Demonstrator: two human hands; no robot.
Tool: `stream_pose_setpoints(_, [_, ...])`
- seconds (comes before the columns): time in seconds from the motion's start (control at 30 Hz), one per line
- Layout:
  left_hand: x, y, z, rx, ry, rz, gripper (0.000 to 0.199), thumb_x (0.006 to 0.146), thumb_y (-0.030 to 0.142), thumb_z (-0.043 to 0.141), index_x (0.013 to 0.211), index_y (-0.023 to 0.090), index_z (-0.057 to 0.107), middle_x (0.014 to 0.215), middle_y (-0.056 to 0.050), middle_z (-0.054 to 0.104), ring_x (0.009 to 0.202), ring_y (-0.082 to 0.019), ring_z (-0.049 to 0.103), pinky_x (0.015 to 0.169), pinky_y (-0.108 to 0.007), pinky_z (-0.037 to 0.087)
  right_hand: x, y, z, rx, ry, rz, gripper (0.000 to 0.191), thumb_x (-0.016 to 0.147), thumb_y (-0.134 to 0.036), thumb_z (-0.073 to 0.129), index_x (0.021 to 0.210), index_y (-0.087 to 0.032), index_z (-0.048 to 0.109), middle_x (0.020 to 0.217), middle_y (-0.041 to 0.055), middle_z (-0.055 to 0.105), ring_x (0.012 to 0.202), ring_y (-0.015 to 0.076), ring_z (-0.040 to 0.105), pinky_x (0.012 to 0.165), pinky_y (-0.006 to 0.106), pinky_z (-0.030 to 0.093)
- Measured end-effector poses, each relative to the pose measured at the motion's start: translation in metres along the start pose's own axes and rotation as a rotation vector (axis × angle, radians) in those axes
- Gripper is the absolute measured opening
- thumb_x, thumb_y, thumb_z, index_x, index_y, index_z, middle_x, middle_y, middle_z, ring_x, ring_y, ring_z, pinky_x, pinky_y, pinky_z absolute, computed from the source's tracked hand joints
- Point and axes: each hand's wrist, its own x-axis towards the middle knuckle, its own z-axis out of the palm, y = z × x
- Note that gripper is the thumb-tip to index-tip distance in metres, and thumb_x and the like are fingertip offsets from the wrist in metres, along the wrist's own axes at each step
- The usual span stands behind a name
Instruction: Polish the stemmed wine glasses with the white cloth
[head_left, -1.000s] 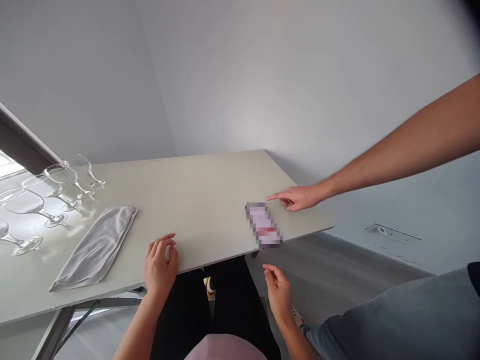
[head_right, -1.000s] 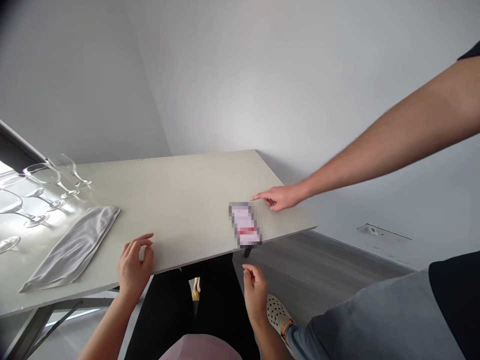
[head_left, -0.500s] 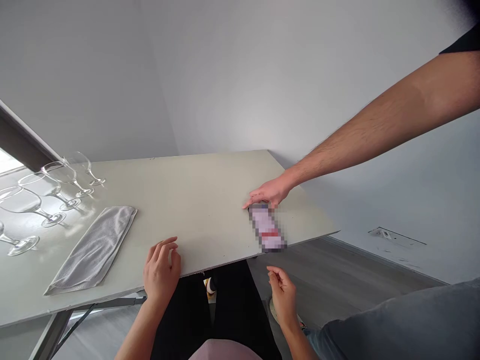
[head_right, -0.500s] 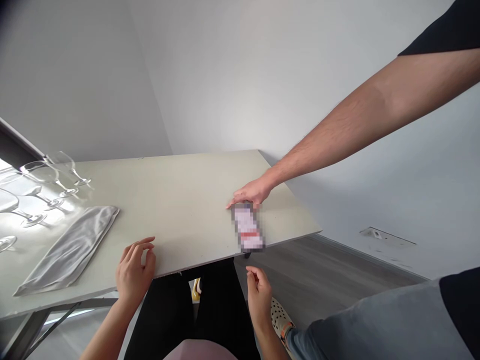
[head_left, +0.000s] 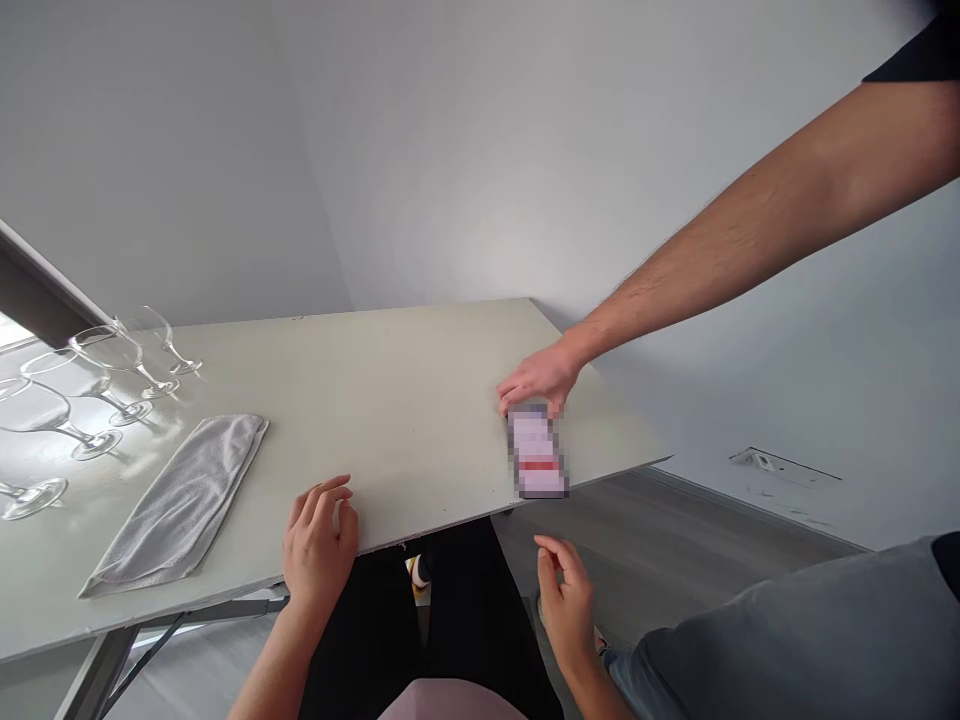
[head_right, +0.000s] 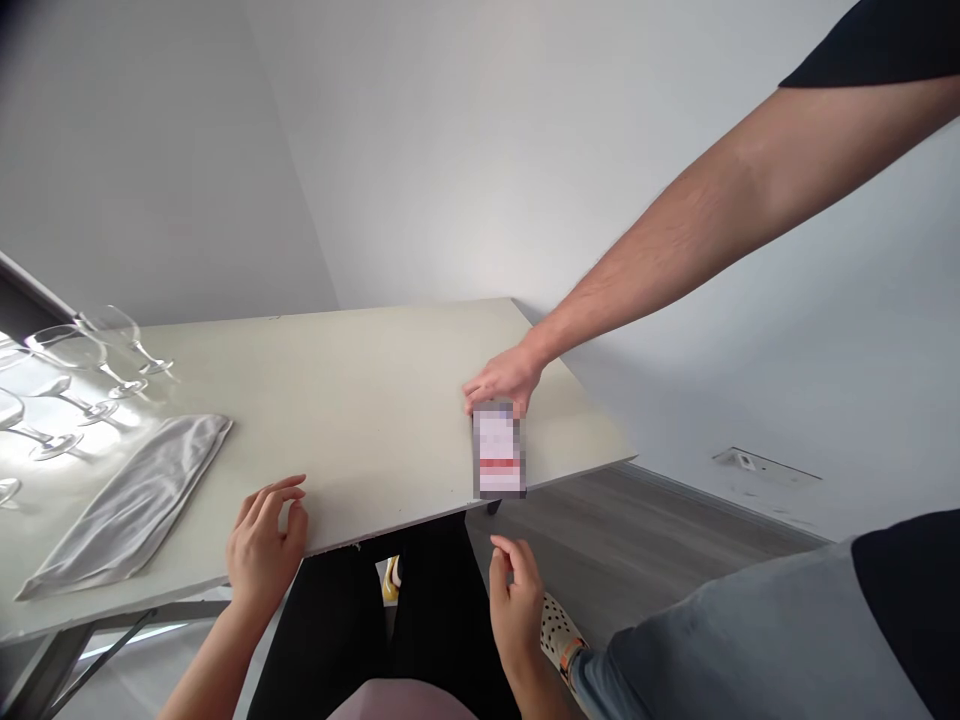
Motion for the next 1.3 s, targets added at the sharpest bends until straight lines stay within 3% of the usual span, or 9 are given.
stream_pose_setpoints(0.13, [0.000,0.000,0.000,-0.002,0.014,0.013,0.014,0.076,0.013,0.045,0.083,0.021,0.053,0.101,-0.003,0.061,0.093,-0.021,0.052,0.074,-0.032,0.041,0.005,-0.021,-0.012,-0.117,0.097,-0.240,0.034,0.082,-0.019,0.047,0.115,-0.016,0.051,0.066,0.0014,0.048,0.060,0.0135,0.047,0.059,0.030,0.043])
stream_pose_setpoints(0.27, [-0.001,0.001,0.000,0.015,-0.005,-0.013,0.013,0.076,0.013,0.045,0.083,0.021,0.053,0.102,-0.002,0.061,0.096,-0.021,0.051,0.072,-0.031,0.042,0.014,-0.042,-0.025,-0.135,0.138,-0.294,0.041,0.081,-0.017,0.048,0.123,-0.017,0.045,0.066,0.0010,0.046,0.058,0.0125,0.045,0.057,0.029,0.042])
stream_pose_setpoints(0.4, [-0.001,0.001,0.000,0.017,-0.006,-0.024,0.012,0.077,0.015,0.044,0.083,0.022,0.052,0.103,-0.001,0.061,0.097,-0.021,0.050,0.072,-0.031,0.042,0.015,-0.050,-0.023,-0.080,0.099,-0.321,0.041,0.082,-0.016,0.046,0.123,-0.017,0.045,0.065,0.0002,0.044,0.057,0.0123,0.044,0.054,0.028,0.042])
stream_pose_setpoints(0.63, [-0.002,0.002,-0.007,-0.132,0.056,0.037,0.013,0.076,0.013,0.045,0.085,0.020,0.051,0.100,-0.004,0.061,0.095,-0.020,0.053,0.076,-0.032,0.044,0.006,-0.058,-0.002,-0.012,-0.039,-0.357,0.036,0.083,-0.014,0.043,0.118,-0.017,0.046,0.067,0.0014,0.047,0.059,0.0123,0.046,0.054,0.027,0.043])
stream_pose_setpoints(0.73, [-0.014,0.009,-0.016,-0.262,0.077,0.081,0.014,0.076,0.011,0.045,0.086,0.020,0.049,0.099,-0.006,0.060,0.093,-0.020,0.054,0.079,-0.035,0.044,0.011,-0.070,0.007,0.020,-0.108,-0.442,0.036,0.082,-0.012,0.044,0.117,-0.019,0.047,0.066,0.0010,0.047,0.057,0.0122,0.045,0.051,0.026,0.041])
stream_pose_setpoints(1.0, [-0.066,0.027,-0.032,-0.473,-0.087,0.056,0.023,0.077,0.004,0.038,0.088,0.021,0.047,0.093,-0.007,0.059,0.080,-0.017,0.055,0.069,-0.033,0.045,0.048,-0.104,0.044,0.103,-0.241,-0.673,0.034,0.081,-0.012,0.045,0.114,-0.021,0.050,0.065,0.0009,0.048,0.055,0.0123,0.044,0.050,0.027,0.038])
stream_pose_setpoints(1.17, [-0.078,0.011,-0.047,-0.396,-0.005,-0.039,0.023,0.077,0.004,0.039,0.088,0.021,0.047,0.091,-0.007,0.059,0.076,-0.016,0.055,0.066,-0.031,0.045,0.058,-0.111,0.069,0.162,-0.291,-0.766,0.032,0.081,-0.011,0.046,0.111,-0.020,0.052,0.062,0.0004,0.047,0.054,0.0124,0.043,0.048,0.026,0.037])
stream_pose_setpoints(1.3, [-0.062,-0.021,-0.068,-0.214,0.105,-0.132,0.021,0.080,0.009,0.038,0.091,0.021,0.051,0.096,-0.007,0.059,0.084,-0.018,0.056,0.072,-0.035,0.046,0.062,-0.110,0.083,0.177,-0.329,-0.827,0.028,0.082,-0.014,0.046,0.108,-0.020,0.054,0.060,0.0006,0.048,0.051,0.0128,0.042,0.047,0.027,0.037])
